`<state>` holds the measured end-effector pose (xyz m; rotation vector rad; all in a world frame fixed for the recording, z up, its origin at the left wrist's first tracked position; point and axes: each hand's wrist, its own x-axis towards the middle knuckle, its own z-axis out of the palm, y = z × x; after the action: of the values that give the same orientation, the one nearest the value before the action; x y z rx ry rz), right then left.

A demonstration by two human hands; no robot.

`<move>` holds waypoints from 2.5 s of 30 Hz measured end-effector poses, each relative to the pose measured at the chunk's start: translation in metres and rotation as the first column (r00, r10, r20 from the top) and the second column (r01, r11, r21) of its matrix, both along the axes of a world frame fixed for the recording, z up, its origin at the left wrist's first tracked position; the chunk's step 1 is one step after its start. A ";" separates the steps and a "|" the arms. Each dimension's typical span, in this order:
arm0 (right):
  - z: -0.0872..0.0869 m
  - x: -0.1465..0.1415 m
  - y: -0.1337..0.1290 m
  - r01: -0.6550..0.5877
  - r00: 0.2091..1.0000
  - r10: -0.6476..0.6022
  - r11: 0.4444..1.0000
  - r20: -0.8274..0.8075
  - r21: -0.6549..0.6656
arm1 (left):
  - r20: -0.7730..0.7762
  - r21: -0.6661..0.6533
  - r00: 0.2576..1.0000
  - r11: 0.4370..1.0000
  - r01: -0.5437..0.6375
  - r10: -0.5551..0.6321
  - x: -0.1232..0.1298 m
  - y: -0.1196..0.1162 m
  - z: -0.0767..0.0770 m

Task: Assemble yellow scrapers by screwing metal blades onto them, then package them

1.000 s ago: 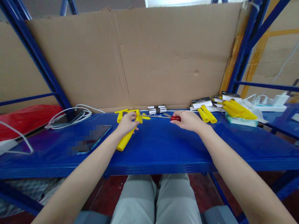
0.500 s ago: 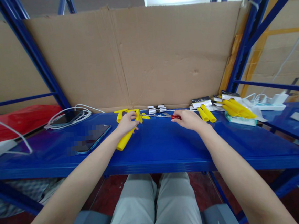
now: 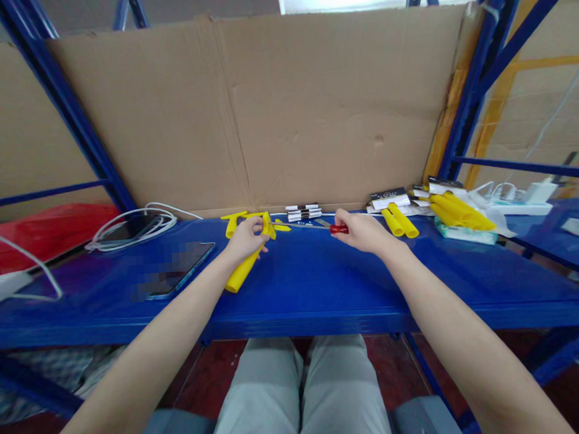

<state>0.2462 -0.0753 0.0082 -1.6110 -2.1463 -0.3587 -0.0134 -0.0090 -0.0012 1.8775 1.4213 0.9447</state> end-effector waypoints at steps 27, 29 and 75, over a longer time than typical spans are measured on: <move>0.000 0.004 0.003 -0.049 0.996 0.049 0.999 -0.070 0.005 | -0.023 0.002 1.000 1.000 -0.014 0.014 0.000 0.002 -0.002; 0.000 0.004 0.002 -0.081 0.994 0.080 0.997 -0.081 -0.006 | -0.019 -0.002 1.000 1.000 -0.011 0.011 0.000 0.002 -0.002; 0.000 0.003 0.002 -0.083 0.996 0.079 0.994 -0.047 -0.077 | -0.028 0.008 1.000 1.000 0.010 -0.010 0.001 -0.002 0.000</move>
<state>0.2490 -0.0733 0.0081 -1.5533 -2.2103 -0.2140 -0.0125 -0.0106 -0.0016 1.9093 1.4251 0.9238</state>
